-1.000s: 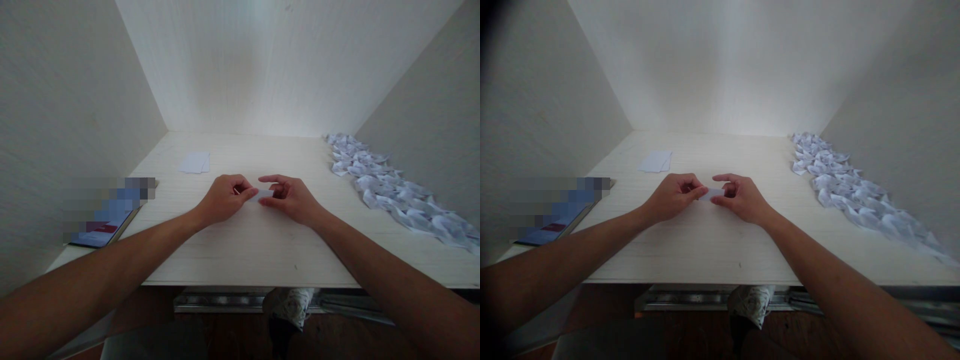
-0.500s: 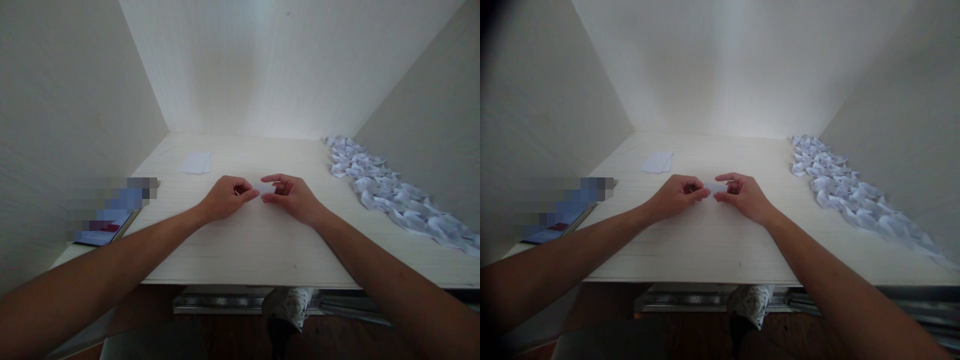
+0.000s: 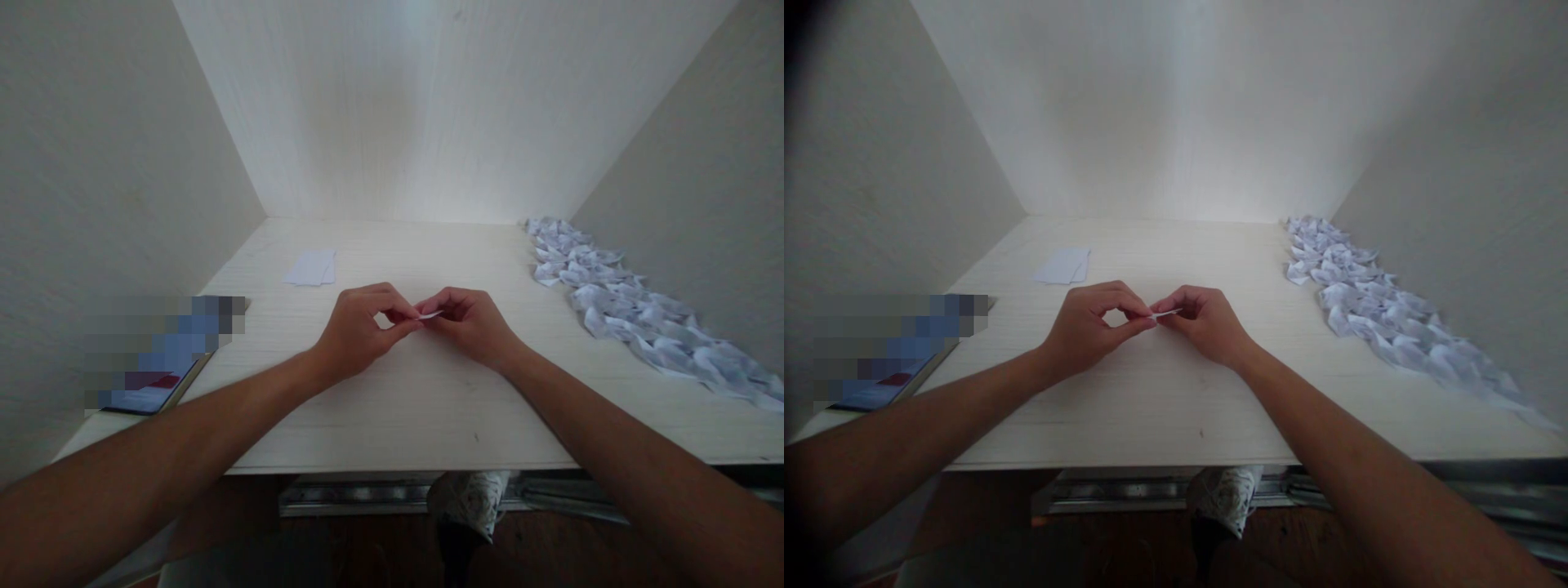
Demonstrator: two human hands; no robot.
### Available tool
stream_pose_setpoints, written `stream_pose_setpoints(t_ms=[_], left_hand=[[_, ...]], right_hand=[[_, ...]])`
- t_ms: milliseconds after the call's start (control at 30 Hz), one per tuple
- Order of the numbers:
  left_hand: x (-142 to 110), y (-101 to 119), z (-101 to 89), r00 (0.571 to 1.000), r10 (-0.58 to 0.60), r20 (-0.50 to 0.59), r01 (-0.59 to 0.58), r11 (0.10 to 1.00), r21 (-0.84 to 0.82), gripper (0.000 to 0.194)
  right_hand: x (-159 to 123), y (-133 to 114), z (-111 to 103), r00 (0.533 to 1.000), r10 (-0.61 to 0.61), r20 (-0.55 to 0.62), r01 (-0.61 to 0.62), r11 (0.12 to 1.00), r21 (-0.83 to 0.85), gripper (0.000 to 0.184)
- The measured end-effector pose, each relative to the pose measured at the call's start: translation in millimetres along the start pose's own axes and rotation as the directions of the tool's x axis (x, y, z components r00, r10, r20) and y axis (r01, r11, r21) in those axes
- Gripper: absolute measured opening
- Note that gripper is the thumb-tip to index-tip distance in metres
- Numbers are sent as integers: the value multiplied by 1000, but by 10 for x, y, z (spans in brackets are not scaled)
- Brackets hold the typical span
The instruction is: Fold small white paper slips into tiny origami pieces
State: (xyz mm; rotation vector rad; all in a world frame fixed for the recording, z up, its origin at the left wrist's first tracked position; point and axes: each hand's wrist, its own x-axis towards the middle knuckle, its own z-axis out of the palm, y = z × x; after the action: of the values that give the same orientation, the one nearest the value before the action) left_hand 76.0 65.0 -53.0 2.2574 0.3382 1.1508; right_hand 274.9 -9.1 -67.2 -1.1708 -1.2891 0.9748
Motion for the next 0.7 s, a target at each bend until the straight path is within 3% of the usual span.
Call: stream_pose_setpoints(t_ms=[133,333,700], left_hand=[[-12,5,7,996,93,16,-93,996,-1,18],[-17,-8,11,994,100,36,-100,995,-13,22],[4,-63,-82,980,134,147,-133,991,-18,24]], right_hand=[[0,-4,-7,997,-66,-28,67,997,29,10],[2,-2,-37,989,-133,-68,129,990,-56,7],[18,-7,-66,997,-65,29,66,998,-8,9]])
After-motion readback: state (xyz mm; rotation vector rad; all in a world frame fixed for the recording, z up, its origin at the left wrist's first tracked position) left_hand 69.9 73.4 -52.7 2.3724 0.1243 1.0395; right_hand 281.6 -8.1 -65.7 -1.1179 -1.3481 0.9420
